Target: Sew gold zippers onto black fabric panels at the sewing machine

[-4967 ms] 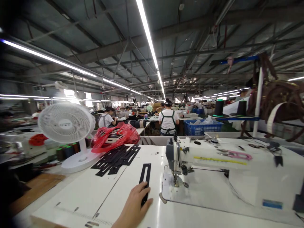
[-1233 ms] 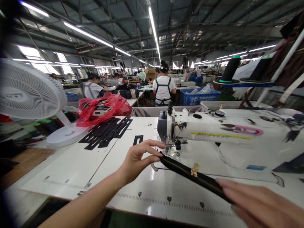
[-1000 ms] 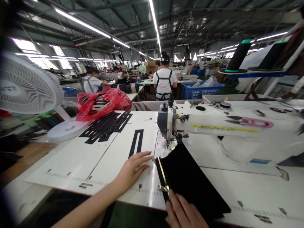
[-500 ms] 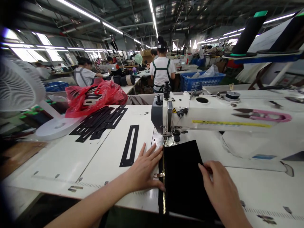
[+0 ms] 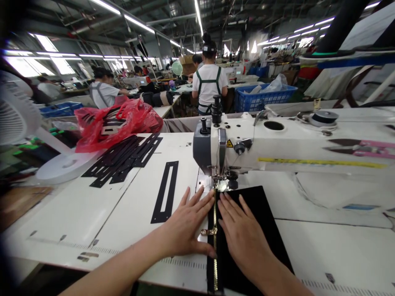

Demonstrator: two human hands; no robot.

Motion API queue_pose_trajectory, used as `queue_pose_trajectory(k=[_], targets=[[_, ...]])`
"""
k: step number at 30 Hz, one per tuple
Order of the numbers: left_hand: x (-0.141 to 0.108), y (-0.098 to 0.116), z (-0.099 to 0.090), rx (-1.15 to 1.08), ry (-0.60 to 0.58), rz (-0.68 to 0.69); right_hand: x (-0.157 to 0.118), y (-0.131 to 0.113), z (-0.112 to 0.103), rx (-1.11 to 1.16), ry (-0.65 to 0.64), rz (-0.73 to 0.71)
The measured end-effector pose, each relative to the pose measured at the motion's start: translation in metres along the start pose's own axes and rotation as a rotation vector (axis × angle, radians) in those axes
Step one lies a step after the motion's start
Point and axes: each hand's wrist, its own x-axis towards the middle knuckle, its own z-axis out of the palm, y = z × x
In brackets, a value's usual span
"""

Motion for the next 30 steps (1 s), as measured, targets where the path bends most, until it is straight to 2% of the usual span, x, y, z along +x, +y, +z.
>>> queue_pose_trajectory(k=[4, 9, 11, 14, 16, 19, 22, 24, 27, 30], targets=[[-0.014, 0.013, 0.000, 0.025, 0.083, 0.003, -0.008, -0.005, 0.025, 0.025, -0.060, 0.013], [-0.048, 0.032, 0.025, -0.126, 0.345, 0.142, -0.011, -0.001, 0.024, 0.009, -0.081, 0.007], [-0.055, 0.035, 0.029, -0.208, 0.369, 0.185, -0.010, -0.001, 0.022, 0.006, -0.085, 0.010], [-0.054, 0.037, 0.020, -0.229, 0.370, 0.177, -0.009, -0.002, 0.022, -0.008, -0.079, 0.008], [-0.047, 0.035, 0.010, -0.158, 0.347, 0.112, -0.009, -0.002, 0.022, -0.015, -0.078, 0.008], [-0.033, 0.027, 0.002, -0.031, 0.216, 0.028, -0.010, -0.002, 0.020, -0.022, -0.077, 0.006], [-0.021, 0.017, 0.004, 0.014, 0.057, 0.031, -0.010, -0.003, 0.017, -0.031, -0.071, 0.019], [-0.015, 0.013, 0.006, 0.013, -0.010, 0.041, -0.011, -0.003, 0.017, -0.039, -0.078, 0.026], [-0.011, 0.013, 0.003, 0.014, -0.052, 0.045, -0.011, -0.003, 0.017, -0.024, -0.123, 0.041], [-0.020, 0.008, -0.008, 0.046, -0.042, 0.026, -0.012, -0.001, 0.013, 0.067, -0.163, 0.060]])
